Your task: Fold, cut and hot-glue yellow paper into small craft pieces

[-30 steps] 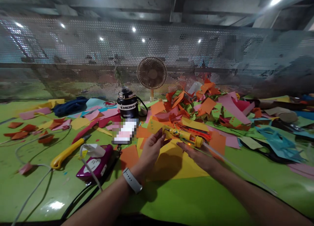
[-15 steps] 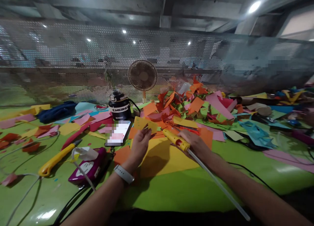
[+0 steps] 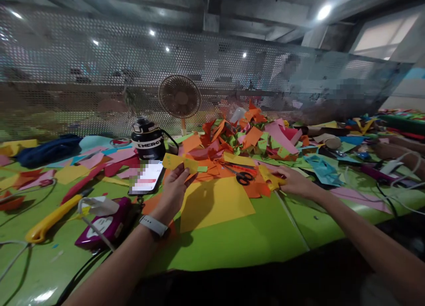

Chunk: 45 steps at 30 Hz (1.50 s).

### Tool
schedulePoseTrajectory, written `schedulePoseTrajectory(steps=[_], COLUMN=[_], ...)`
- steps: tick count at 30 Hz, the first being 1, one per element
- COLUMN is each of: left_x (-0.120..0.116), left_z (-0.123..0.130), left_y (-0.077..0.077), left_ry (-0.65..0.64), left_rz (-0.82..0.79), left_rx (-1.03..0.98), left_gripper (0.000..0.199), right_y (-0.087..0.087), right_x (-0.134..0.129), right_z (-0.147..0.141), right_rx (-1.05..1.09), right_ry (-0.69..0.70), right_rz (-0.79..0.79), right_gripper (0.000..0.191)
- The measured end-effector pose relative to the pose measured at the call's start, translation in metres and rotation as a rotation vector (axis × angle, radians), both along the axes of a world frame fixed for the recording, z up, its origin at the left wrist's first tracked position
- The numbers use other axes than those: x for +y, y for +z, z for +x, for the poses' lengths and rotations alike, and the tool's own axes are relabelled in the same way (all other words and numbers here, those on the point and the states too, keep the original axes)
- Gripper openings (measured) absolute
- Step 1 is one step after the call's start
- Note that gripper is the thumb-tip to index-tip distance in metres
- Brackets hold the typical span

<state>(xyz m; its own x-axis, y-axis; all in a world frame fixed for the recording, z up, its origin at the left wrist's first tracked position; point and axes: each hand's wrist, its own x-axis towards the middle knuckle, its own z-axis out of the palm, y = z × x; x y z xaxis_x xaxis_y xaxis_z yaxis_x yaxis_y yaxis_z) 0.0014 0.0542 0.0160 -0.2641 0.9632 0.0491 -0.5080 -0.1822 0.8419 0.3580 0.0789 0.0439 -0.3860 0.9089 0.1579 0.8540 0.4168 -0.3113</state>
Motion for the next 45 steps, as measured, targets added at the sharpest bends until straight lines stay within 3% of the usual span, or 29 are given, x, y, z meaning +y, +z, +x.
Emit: schedulePoseTrajectory(steps=[12, 19, 25, 32, 41, 45], left_x=[0.001, 0.000, 0.002, 0.003, 0.005, 0.007], left_z=[-0.003, -0.002, -0.002, -0.005, -0.011, -0.013], left_y=[0.006, 0.007, 0.005, 0.007, 0.014, 0.016], left_ry=[0.038, 0.050, 0.089, 0.095, 0.125, 0.161], left_rz=[-0.046, -0.081, -0.106, -0.077, -0.060, -0.045], left_rx=[-0.108, -0.128, -0.129, -0.156, -0.272, -0.314], left_gripper=[0.014, 0.014, 0.014, 0.015, 0.016, 0.017], right_y=[-0.005, -0.011, -0.025, -0.038, -0.028, -0.020], right_x=[-0.007, -0.010, -0.005, 0.006, 0.015, 0.008], right_z=[0.010, -0.011, -0.029, -0.017, -0.006, -0.024], right_rx=[-0.066, -0.095, -0.218, -0.071, 0.063, -0.073], right_ry=[0.080, 0.018, 0.026, 0.046, -0.038, -0.061], right_rz=[-0.047, 0.177, 0.204, 0.192, 0.015, 0.068], right_gripper=[0.044, 0.054, 0.060, 0.062, 0.102, 0.088])
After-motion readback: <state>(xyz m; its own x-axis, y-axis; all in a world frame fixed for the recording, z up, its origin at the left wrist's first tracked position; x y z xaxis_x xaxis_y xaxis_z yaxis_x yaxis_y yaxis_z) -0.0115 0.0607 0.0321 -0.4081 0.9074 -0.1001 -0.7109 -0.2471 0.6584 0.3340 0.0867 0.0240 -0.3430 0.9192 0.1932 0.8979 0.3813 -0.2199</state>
